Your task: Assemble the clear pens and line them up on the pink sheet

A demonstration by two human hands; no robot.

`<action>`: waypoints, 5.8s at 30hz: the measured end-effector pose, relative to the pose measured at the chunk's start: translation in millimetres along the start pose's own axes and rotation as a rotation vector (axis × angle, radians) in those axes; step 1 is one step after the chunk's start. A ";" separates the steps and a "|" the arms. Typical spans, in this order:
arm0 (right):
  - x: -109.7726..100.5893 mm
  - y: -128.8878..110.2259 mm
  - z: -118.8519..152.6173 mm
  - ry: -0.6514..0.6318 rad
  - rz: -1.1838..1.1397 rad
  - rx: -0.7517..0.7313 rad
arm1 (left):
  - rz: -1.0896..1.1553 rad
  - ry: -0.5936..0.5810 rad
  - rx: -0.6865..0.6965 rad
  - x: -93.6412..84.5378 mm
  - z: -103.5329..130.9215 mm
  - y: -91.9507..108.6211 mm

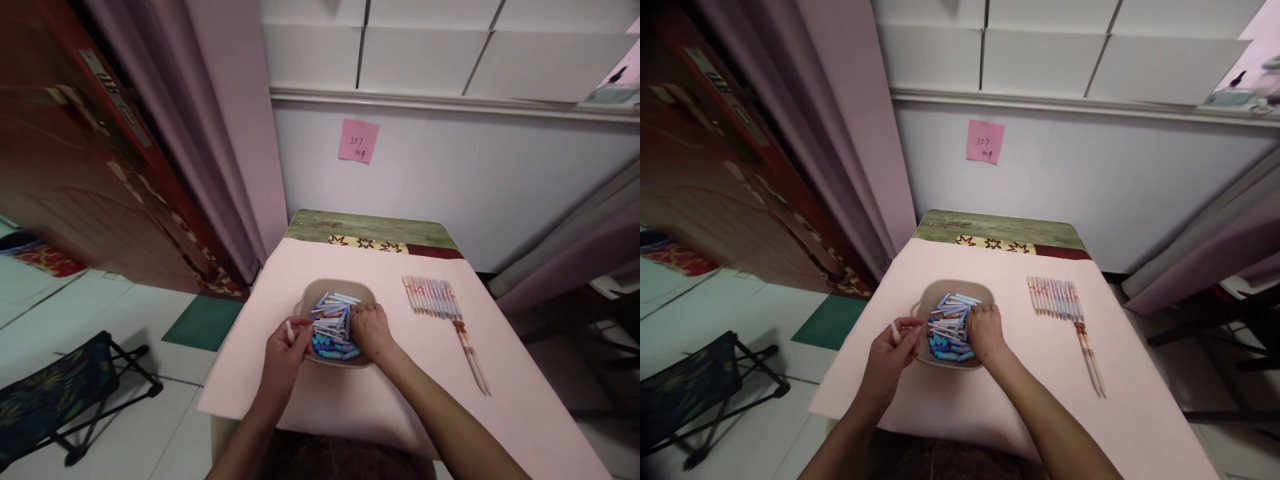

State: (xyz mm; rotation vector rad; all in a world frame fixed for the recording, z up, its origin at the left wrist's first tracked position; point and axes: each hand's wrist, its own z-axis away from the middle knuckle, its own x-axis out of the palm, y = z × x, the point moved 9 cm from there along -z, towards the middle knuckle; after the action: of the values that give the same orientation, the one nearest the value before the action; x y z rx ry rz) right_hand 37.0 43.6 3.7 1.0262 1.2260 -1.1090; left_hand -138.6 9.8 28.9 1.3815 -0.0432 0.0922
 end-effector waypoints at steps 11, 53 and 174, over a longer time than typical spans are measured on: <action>-4.7 -35.0 -33.5 -0.035 -0.046 -0.135 | 0.034 -0.007 0.006 -0.4 8.7 10.6; -30.8 1.9 10.2 -0.004 -1.393 -0.060 | 0.099 -0.015 0.031 26.9 -9.2 9.7; -16.3 39.3 -3.9 0.013 -0.176 0.120 | -0.150 -0.020 0.223 -9.9 -5.8 19.8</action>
State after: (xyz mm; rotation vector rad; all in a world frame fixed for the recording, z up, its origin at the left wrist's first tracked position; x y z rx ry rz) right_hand 74.7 55.6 19.7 1.0318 1.2916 -1.3271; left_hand -150.3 18.7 46.4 1.6041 0.0562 -0.0435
